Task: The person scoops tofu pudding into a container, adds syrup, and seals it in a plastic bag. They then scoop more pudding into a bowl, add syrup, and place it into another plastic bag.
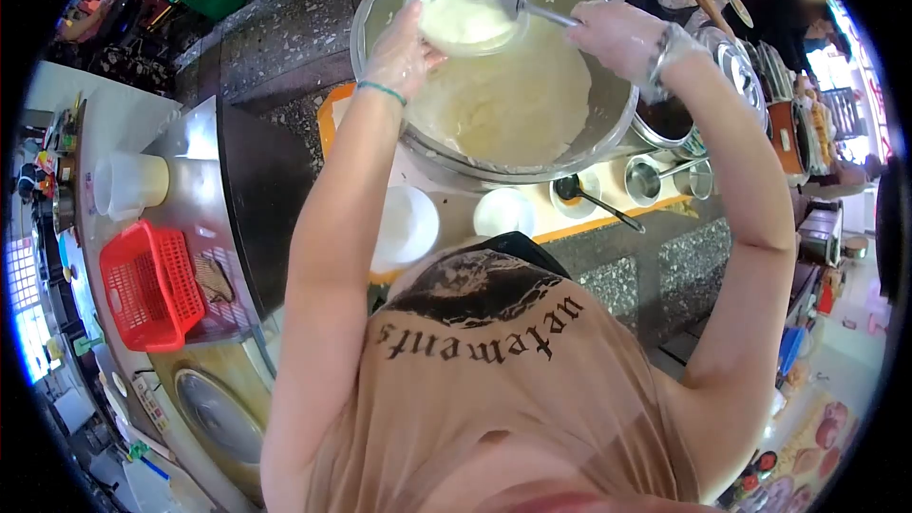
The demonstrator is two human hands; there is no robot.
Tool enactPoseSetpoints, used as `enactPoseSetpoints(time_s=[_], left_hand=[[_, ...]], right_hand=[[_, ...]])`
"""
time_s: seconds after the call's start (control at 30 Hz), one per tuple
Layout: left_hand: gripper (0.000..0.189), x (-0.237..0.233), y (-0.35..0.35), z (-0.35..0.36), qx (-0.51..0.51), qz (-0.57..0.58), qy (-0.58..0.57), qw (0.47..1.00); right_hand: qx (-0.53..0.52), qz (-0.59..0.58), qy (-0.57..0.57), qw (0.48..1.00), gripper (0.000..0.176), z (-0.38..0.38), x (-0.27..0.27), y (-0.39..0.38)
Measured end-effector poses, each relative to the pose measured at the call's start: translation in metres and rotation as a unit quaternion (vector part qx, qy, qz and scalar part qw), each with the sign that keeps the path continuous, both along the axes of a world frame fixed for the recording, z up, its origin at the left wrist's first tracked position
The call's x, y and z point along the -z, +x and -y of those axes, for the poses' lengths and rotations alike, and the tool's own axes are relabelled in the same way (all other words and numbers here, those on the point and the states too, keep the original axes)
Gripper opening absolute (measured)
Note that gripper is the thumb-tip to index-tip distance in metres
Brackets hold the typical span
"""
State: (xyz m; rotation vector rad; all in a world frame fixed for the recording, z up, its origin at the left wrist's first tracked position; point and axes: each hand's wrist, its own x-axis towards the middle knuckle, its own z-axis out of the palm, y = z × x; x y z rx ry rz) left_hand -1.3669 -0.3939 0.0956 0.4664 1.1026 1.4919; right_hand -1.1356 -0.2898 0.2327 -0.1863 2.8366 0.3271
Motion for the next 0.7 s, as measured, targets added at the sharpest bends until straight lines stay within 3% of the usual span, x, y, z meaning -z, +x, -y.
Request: enactPoseSetpoints(time_s=[0.03,0.07,0.1,0.13,0.2,0.23,0.27,0.33,0.4,0.43,0.47,0.53,0.57,0.63,0.7], left_hand=[[0.062,-0.001,-0.002,0.004,-0.001,-0.002,0.000,1.000],[0.061,-0.004,-0.004,0.009,-0.004,-0.001,-0.001,1.000],[0.060,-0.005,-0.004,0.014,-0.006,0.001,-0.003,1.000],[0.060,-0.008,-0.003,0.019,-0.006,0.002,-0.008,1.000],[0.053,-0.018,-0.003,0.029,-0.017,0.031,0.009,0.999],[0.053,-0.020,-0.003,0.035,-0.018,0.034,0.000,0.999],[0.054,-0.021,-0.006,0.041,-0.019,0.081,0.037,0.996],[0.056,-0.025,-0.012,0.054,-0.021,0.127,0.070,0.989],[0.062,-0.034,-0.015,0.073,0.017,0.194,0.177,0.965],[0.069,-0.040,-0.015,0.083,0.026,0.167,0.167,0.971],[0.069,-0.038,-0.018,0.094,0.025,0.168,0.162,0.972],[0.074,-0.036,-0.027,0.114,-0.007,0.224,0.145,0.964],[0.076,-0.038,-0.025,0.123,-0.042,0.164,0.124,0.978],[0.075,-0.032,-0.031,0.143,-0.080,0.166,0.106,0.977],[0.075,-0.027,-0.029,0.159,-0.121,0.166,0.089,0.975]], right_hand=[[0.217,-0.041,-0.004,0.975,0.031,0.002,0.008,0.001],[0.424,-0.079,-0.010,0.902,0.032,0.017,0.006,-0.004],[0.455,-0.112,-0.024,0.883,0.036,0.030,-0.007,-0.006],[0.455,-0.110,-0.028,0.883,0.036,0.029,-0.007,-0.004],[0.463,-0.166,0.077,0.867,0.036,0.024,-0.005,0.003],[0.473,-0.243,0.046,0.845,0.028,0.027,-0.007,0.008],[0.290,-0.208,0.180,0.917,0.029,-0.028,0.030,0.041],[0.331,-0.147,0.170,0.916,0.027,-0.026,0.032,0.041],[0.268,0.004,0.195,0.944,0.025,-0.028,0.052,0.028],[0.446,-0.094,-0.056,0.889,0.028,-0.034,0.077,0.030],[0.535,-0.098,-0.117,0.831,0.033,-0.023,0.081,0.019],[0.536,-0.064,-0.147,0.829,0.033,-0.022,0.116,0.014],[0.536,-0.064,-0.150,0.829,0.033,-0.021,0.128,0.008],[0.437,0.052,-0.099,0.893,0.027,-0.015,0.148,-0.005],[0.442,0.044,-0.094,0.891,0.026,-0.004,0.159,-0.022]])
